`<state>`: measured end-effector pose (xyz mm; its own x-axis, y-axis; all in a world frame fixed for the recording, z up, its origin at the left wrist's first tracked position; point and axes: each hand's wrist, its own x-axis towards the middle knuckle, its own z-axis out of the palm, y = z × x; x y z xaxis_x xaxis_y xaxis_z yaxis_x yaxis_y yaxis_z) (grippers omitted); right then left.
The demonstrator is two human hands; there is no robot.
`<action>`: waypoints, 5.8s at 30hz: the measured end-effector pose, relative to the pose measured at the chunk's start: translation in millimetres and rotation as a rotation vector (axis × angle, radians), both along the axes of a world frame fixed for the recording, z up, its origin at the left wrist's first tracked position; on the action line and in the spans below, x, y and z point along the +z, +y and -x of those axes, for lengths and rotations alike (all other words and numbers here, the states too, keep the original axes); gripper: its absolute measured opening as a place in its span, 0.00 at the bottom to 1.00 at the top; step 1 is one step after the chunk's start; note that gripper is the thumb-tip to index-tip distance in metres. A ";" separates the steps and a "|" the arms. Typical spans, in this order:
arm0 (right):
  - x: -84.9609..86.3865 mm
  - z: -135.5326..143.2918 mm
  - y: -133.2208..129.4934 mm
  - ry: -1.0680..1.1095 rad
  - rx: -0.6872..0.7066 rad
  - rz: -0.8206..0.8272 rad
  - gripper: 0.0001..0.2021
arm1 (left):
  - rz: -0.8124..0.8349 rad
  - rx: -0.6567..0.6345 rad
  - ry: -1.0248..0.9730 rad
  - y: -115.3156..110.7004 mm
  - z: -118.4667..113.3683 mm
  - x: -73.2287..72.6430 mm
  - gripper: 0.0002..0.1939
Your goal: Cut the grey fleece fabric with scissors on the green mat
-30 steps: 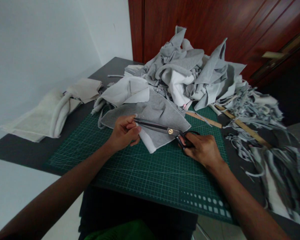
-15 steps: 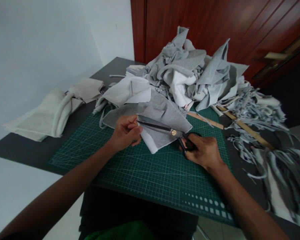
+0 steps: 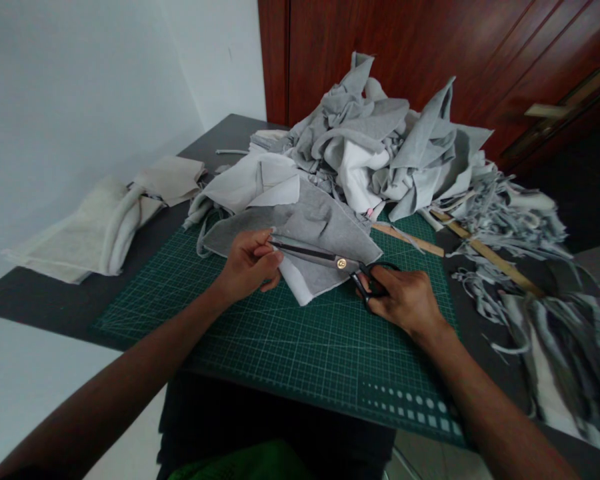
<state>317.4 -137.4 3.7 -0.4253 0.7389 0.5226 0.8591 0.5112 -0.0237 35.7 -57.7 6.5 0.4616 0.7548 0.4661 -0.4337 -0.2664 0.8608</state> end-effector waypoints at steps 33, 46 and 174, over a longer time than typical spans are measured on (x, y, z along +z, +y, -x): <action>1.0 8.0 0.3 0.066 -0.013 -0.049 0.09 | -0.103 0.158 0.167 0.1 1.1 3.3 0.22; 0.7 6.2 1.4 0.025 -0.037 0.026 0.08 | -0.597 0.619 0.448 0.5 -5.4 19.7 0.19; -4.3 6.4 1.8 0.193 -0.033 0.126 0.08 | -0.630 0.474 0.408 -1.5 -1.1 19.9 0.19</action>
